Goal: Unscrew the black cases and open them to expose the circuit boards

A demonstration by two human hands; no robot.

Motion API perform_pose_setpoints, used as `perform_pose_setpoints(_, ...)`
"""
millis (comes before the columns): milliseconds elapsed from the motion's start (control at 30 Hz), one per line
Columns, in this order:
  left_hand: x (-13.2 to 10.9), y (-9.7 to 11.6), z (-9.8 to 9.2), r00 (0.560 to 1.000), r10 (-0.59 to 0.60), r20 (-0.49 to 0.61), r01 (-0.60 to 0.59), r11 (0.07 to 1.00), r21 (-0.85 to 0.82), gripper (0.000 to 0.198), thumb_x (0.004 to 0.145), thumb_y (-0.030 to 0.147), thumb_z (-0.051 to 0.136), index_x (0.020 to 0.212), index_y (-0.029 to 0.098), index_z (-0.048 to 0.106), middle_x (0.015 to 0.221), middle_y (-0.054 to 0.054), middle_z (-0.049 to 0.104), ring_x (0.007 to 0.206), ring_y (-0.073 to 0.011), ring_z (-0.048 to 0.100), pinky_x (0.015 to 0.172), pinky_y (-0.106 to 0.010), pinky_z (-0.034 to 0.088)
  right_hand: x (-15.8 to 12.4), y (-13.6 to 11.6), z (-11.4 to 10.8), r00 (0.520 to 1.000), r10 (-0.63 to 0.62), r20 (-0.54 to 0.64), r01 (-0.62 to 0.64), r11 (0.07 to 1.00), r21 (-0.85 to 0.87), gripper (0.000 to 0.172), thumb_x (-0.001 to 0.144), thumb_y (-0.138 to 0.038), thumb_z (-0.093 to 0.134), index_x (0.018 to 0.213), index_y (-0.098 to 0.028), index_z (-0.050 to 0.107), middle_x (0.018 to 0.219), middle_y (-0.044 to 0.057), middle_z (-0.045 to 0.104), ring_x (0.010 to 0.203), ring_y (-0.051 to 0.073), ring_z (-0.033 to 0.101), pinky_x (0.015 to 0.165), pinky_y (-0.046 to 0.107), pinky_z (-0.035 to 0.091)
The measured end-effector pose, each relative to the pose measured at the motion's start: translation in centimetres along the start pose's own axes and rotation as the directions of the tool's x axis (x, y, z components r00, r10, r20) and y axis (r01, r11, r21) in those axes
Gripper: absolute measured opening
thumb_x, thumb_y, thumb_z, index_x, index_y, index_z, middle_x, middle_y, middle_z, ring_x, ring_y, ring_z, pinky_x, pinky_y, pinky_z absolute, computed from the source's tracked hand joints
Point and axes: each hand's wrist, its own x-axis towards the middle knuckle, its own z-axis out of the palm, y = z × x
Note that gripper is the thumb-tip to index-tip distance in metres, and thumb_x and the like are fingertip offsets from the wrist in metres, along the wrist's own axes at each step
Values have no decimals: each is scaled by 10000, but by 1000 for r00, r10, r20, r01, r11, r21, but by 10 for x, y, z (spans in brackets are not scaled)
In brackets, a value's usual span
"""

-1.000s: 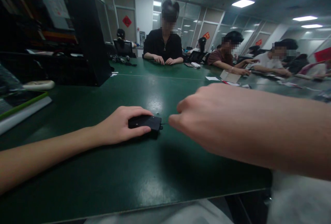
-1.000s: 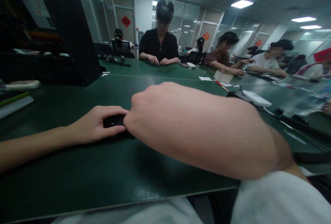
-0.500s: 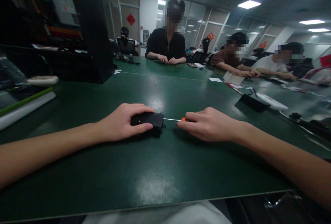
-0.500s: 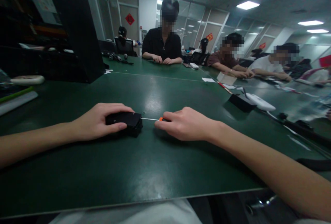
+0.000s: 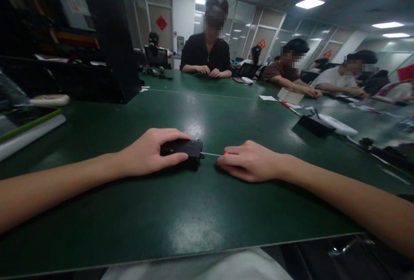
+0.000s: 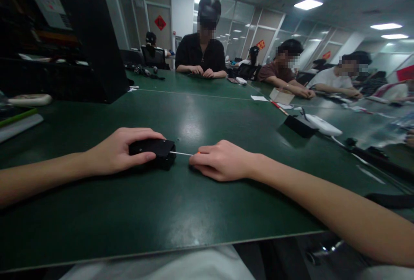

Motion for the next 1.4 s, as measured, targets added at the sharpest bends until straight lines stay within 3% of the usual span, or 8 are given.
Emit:
perform_pose_setpoints(300,-3,1,-1,998,-15,-53,13,999,-44,408,935,487,595,1206,192,673,1138,-72,725,1006,-232,673,879,-306,514,0,-5,-3,994,66,-87,-79,983,-163,296,1022,-308,393,1212,-204,594,909,26,609,589,48,408,537,243,216)
perform_pose_setpoints(433,-3,1,-1,1000,14,-19,-15,999,-41,394,929,466,613,1195,182,672,1122,-73,723,985,-222,670,853,-293,510,1,-7,0,995,83,-59,-92,979,-179,390,1027,-313,393,1400,-232,476,989,33,631,613,55,466,524,241,213)
perform_pose_setpoints(533,-3,2,-1,1000,17,-10,-17,999,-39,395,924,464,617,1197,183,669,1128,-74,721,981,-221,669,849,-294,511,3,-9,0,989,127,-81,-137,982,-132,446,1028,-280,387,1469,-217,372,997,28,653,668,73,543,526,236,241)
perform_pose_setpoints(767,-4,3,0,1000,-1,-7,1,999,-41,421,917,484,603,1210,188,665,1146,-86,725,1004,-242,675,882,-317,525,14,-28,-1,944,306,-125,-307,952,15,342,1032,-260,357,1319,-161,516,1012,68,672,773,112,621,613,232,393)
perform_pose_setpoints(967,-5,-4,2,999,-20,-45,17,997,-69,477,923,488,603,1287,180,629,1203,-80,717,1067,-253,674,907,-313,522,22,-29,7,942,306,-137,-249,912,327,333,1023,-264,395,1299,-136,531,1193,102,675,968,143,653,830,274,501)
perform_pose_setpoints(1167,-4,-2,1,999,5,-34,-7,999,-45,449,926,481,608,1262,187,645,1175,-73,720,1032,-238,675,902,-307,516,22,-23,6,937,320,-142,-285,932,224,383,1013,-248,405,1372,-164,505,1114,91,671,828,128,622,715,253,466)
perform_pose_setpoints(1400,-2,1,2,999,48,-26,-49,998,-40,414,923,459,627,1231,184,660,1134,-68,721,990,-219,670,871,-283,505,32,-25,8,889,350,-297,-249,911,328,278,990,-251,491,1213,-130,606,1062,82,688,890,123,630,804,242,482)
